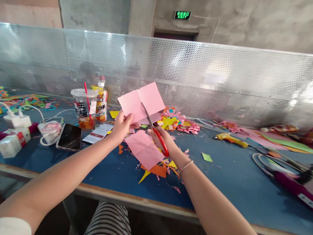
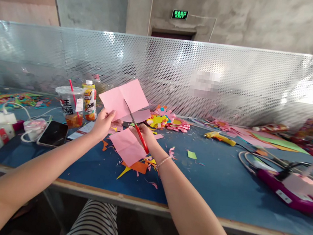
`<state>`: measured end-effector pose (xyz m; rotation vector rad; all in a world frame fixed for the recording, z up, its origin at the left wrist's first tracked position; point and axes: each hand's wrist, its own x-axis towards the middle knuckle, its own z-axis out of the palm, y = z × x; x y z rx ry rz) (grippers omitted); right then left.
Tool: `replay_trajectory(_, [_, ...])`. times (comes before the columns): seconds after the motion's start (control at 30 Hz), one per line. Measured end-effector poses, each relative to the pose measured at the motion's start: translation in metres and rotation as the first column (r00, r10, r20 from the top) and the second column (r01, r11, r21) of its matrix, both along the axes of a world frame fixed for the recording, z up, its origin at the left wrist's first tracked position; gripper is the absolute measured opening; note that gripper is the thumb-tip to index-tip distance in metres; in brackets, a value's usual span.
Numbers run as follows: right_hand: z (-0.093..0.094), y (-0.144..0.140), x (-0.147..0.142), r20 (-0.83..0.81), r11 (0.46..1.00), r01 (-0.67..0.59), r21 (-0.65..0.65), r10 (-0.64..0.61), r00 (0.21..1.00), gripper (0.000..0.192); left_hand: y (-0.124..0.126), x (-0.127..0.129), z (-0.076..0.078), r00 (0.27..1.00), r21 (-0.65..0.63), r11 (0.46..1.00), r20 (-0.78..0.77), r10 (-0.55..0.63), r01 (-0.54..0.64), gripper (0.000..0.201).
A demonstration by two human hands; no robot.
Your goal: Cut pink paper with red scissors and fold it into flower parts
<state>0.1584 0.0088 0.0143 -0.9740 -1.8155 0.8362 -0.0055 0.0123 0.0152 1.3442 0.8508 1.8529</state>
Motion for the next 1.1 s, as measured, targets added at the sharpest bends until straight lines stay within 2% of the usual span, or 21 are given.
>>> replay_trajectory(0.2, [-0.005, 0.006, 0.0, -0.002, 0.999, 0.016, 0.043, -0.016, 1.0, 0.039, -0.001, 0.0, 0.0, 1.0, -0.048, 0.999, 0.006, 0.022, -0.021, 0.026])
replay_trajectory(0.3, [-0.002, 0.002, 0.001, -0.001, 1.0, -0.007, -0.016, 0.007, 1.0, 0.039, -0.001, 0.0, 0.001, 0.999, -0.064, 0.997, 0.007, 0.035, -0.034, 0.026])
replay_trajectory(0.47, [-0.002, 0.001, 0.008, -0.029, 0.958, -0.243, -0.153, 0.241, 0.97, 0.038, -0.001, 0.0, 0.003, 1.0, -0.041, 0.999, 0.01, 0.009, -0.008, 0.024])
replay_trajectory(0.57, [-0.005, 0.002, 0.011, -0.078, 0.91, -0.38, -0.165, 0.372, 0.925, 0.04, -0.002, 0.001, 0.002, 1.0, -0.059, 0.998, 0.007, -0.01, 0.01, 0.025])
replay_trajectory(0.67, [-0.008, 0.003, 0.011, -0.114, 0.89, -0.433, -0.143, 0.419, 0.901, 0.042, -0.002, 0.002, 0.001, 0.999, -0.073, 0.997, -0.007, -0.032, 0.032, 0.025])
replay_trajectory(0.9, [-0.01, 0.007, 0.01, -0.055, 0.923, -0.373, -0.094, 0.369, 0.928, 0.044, 0.001, 0.003, -0.004, 0.996, -0.088, 0.993, -0.026, -0.083, 0.08, 0.026])
replay_trajectory(1.1, [0.004, -0.006, 0.007, 0.059, 0.976, -0.197, -0.09, 0.203, 0.977, 0.043, 0.001, 0.002, -0.003, 0.995, -0.085, 0.992, -0.023, -0.099, 0.097, 0.026])
